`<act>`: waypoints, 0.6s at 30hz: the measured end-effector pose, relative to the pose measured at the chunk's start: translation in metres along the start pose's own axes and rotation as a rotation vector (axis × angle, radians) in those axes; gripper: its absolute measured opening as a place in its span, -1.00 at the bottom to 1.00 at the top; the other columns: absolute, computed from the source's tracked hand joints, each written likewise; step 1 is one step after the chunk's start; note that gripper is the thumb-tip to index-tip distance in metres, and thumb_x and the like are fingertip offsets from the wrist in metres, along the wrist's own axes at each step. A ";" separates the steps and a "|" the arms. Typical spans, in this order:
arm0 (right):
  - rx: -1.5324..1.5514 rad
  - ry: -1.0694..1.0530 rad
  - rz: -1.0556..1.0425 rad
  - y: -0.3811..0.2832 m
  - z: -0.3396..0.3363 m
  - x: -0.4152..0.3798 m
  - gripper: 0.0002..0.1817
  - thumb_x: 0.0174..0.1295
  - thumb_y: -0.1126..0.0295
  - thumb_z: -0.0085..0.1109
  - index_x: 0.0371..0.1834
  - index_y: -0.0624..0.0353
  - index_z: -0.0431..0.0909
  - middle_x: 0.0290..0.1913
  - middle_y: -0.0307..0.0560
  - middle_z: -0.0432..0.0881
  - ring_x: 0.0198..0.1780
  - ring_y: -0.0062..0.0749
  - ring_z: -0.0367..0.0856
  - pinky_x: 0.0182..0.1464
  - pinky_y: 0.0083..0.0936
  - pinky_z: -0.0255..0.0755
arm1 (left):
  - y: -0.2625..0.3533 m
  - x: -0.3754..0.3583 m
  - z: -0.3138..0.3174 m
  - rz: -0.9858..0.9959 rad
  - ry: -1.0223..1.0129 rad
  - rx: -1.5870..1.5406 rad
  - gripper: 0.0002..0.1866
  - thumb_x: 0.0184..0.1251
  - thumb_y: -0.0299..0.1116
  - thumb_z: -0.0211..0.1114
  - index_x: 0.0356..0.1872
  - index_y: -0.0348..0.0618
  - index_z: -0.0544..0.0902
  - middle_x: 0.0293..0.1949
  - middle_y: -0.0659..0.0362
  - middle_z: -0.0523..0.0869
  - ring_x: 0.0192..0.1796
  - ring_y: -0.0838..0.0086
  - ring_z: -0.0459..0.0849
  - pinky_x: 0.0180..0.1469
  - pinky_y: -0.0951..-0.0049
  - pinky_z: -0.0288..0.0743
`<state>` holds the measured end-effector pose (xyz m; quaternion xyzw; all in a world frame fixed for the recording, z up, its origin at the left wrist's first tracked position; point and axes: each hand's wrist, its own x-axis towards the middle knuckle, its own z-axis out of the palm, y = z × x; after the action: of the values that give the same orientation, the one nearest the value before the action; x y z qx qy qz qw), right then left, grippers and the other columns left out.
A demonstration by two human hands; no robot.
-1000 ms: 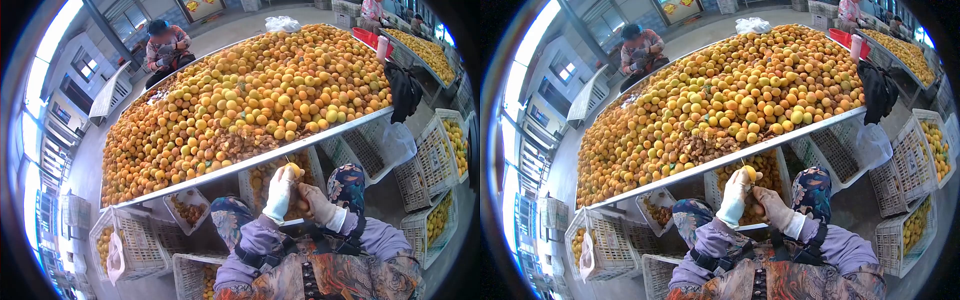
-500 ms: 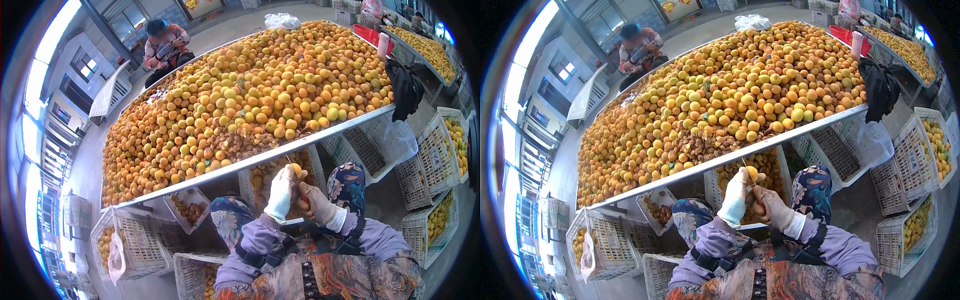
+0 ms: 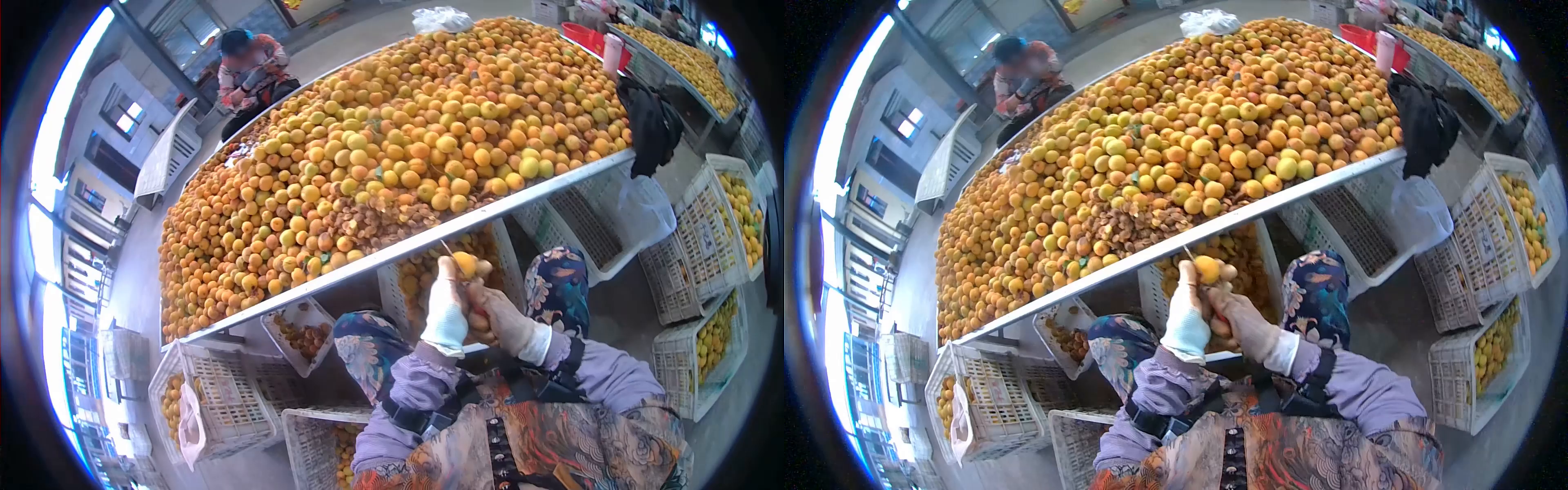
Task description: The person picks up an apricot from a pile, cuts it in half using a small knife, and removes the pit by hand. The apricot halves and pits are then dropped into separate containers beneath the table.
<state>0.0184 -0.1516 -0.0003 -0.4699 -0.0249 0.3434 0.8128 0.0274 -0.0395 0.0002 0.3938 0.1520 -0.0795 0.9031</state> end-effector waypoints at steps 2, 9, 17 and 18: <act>-0.022 0.105 0.007 0.021 -0.013 0.014 -0.63 0.37 -0.03 -0.09 -0.34 0.04 0.39 -0.65 -0.35 0.29 -0.70 -0.69 0.25 -0.72 -0.75 0.12 | 0.003 -0.001 -0.002 0.057 0.025 0.027 -0.48 0.41 0.14 -0.06 0.02 -0.14 0.46 -0.12 0.08 0.65 -0.15 0.45 0.53 -0.04 0.44 0.42; -0.226 0.111 0.066 0.012 -0.015 0.004 -0.67 0.39 0.03 -0.09 -0.30 0.05 0.47 -0.63 -0.43 0.31 -0.66 -0.74 0.19 -0.65 -0.71 0.06 | -0.004 -0.003 -0.018 0.113 -0.020 0.122 -0.49 0.42 0.10 -0.05 0.08 -0.16 0.42 -0.06 0.02 0.64 -0.03 0.43 0.56 0.12 0.45 0.36; -0.171 0.095 -0.044 0.037 -0.026 0.011 -0.61 0.40 0.08 -0.08 -0.19 0.23 0.51 -0.45 -0.36 0.46 -0.42 -0.72 0.33 -0.38 -0.71 0.26 | -0.012 0.003 -0.020 0.100 0.054 0.151 -0.48 0.39 0.17 -0.04 -0.09 -0.14 0.50 -0.17 0.09 0.65 -0.07 0.46 0.53 0.00 0.41 0.37; -0.168 0.098 -0.041 0.040 -0.027 0.011 -0.61 0.40 0.08 -0.08 -0.19 0.23 0.51 -0.45 -0.36 0.46 -0.42 -0.72 0.33 -0.38 -0.71 0.26 | -0.015 0.004 -0.022 0.095 0.092 0.149 -0.49 0.39 0.16 -0.03 -0.10 -0.14 0.50 -0.19 0.10 0.65 -0.10 0.46 0.53 -0.01 0.41 0.38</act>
<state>0.0156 -0.1524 -0.0501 -0.5521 -0.0232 0.3001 0.7775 0.0230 -0.0332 -0.0258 0.4699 0.1683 -0.0296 0.8660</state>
